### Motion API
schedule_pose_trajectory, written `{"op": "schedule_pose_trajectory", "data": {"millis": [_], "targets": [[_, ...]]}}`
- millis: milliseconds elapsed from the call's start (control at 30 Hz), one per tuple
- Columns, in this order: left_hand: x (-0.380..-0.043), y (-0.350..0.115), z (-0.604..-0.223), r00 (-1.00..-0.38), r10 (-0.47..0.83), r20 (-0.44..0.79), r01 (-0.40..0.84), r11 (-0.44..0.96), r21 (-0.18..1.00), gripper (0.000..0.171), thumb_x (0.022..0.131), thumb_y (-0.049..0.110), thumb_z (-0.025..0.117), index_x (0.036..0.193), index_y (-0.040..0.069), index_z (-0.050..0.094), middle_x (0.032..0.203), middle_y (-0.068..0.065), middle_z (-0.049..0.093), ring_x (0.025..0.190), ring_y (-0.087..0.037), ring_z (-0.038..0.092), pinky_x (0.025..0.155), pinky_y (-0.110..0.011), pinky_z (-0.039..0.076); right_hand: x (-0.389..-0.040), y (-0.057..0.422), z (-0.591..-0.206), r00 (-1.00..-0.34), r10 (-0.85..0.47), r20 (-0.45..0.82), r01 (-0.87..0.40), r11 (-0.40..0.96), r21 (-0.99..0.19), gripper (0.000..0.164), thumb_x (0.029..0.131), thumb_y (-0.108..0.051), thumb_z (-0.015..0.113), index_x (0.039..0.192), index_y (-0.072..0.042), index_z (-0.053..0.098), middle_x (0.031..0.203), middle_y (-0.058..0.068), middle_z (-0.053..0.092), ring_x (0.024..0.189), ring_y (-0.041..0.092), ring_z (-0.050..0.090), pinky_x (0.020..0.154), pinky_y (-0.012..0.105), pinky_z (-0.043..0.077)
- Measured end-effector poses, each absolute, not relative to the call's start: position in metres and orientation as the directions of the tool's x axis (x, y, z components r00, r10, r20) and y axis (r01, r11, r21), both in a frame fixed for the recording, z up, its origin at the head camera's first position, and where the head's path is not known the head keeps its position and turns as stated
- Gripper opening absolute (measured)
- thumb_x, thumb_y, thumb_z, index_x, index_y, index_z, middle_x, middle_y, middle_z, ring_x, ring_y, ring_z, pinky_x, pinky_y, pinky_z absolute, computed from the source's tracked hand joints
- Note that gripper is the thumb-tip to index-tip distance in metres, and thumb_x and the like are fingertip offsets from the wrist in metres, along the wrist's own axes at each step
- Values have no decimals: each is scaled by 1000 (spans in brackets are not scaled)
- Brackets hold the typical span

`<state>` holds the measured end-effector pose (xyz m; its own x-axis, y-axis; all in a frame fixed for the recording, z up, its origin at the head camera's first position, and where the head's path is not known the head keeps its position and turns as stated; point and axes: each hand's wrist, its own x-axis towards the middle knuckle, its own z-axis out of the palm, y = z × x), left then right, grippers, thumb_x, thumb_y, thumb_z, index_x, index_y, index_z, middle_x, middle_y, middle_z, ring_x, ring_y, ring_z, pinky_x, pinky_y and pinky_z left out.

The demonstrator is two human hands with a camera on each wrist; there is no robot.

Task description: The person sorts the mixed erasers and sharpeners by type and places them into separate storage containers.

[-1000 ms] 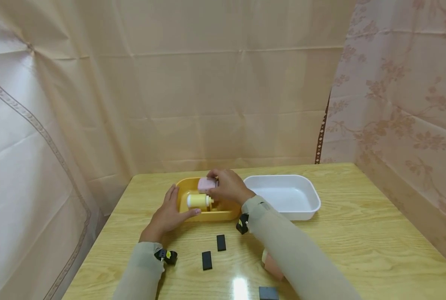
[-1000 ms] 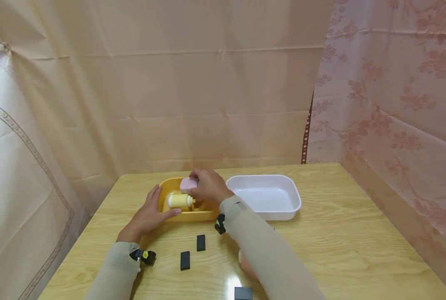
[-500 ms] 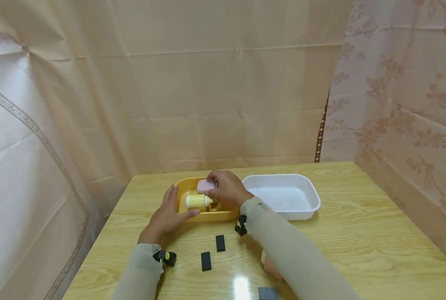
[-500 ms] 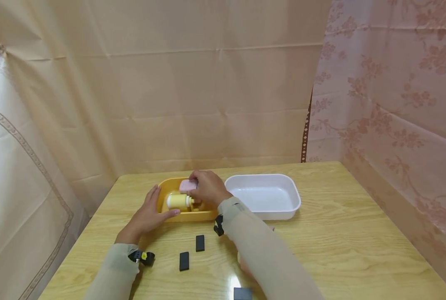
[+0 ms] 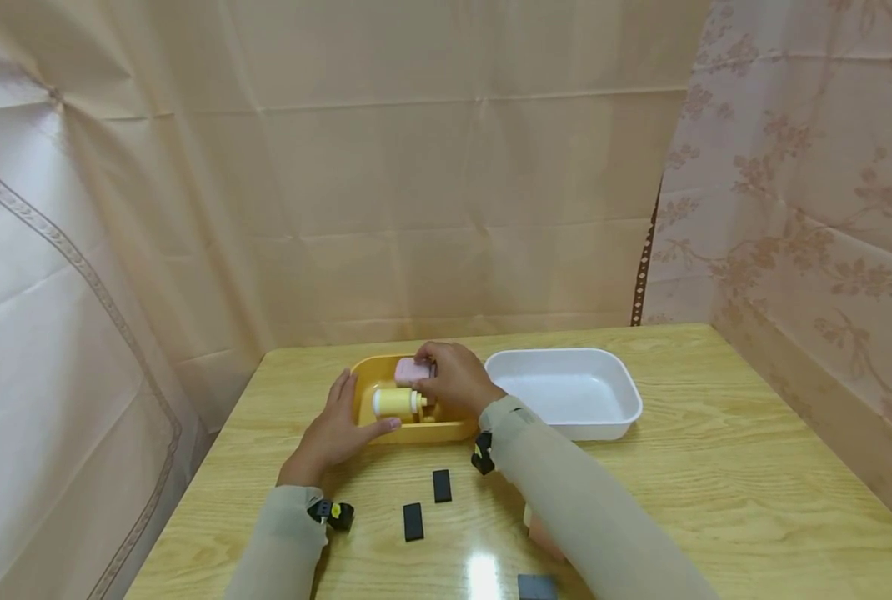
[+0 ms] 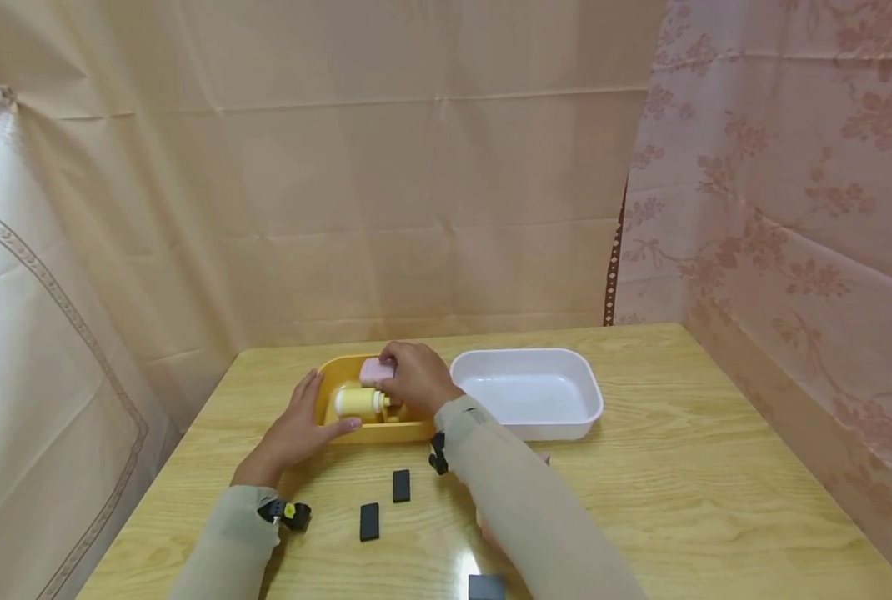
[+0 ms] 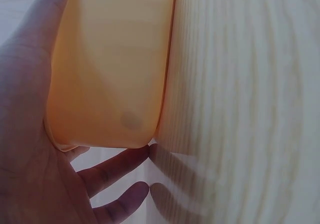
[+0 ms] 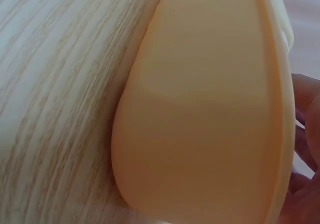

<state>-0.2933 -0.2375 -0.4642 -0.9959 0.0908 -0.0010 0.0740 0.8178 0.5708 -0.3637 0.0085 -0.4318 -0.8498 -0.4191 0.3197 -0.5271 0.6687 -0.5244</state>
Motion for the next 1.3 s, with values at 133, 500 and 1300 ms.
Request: {"op": "schedule_pose_trajectory", "data": {"millis": [133,500,1300], "targets": [[-294,-238,-464,-996,91,-5,72,815,575,134,74,88,65,168,16,2,175,-4,-7,152,-46,32,113,-68,37,-364,8,-432,-855,-415,310,-518,667,-536,36,87,-35,85,117,-20,71,99,-9,69,85,13,60,80,32,53],[-293,-238,-465,-996,93,-1,76,817,572,133,74,88,65,168,16,2,175,-4,-7,151,-46,33,113,-68,37,-361,7,-431,-868,-417,269,-494,672,-552,37,89,-34,83,121,-19,71,100,-9,68,86,14,60,79,30,52],[-293,-238,-466,-996,88,-3,70,814,576,133,73,89,64,168,19,3,175,-3,-7,151,-46,34,113,-68,37,-366,13,-435,-862,-420,284,-505,663,-552,42,86,-40,83,120,-18,71,105,-6,71,88,12,63,81,32,54]]}}
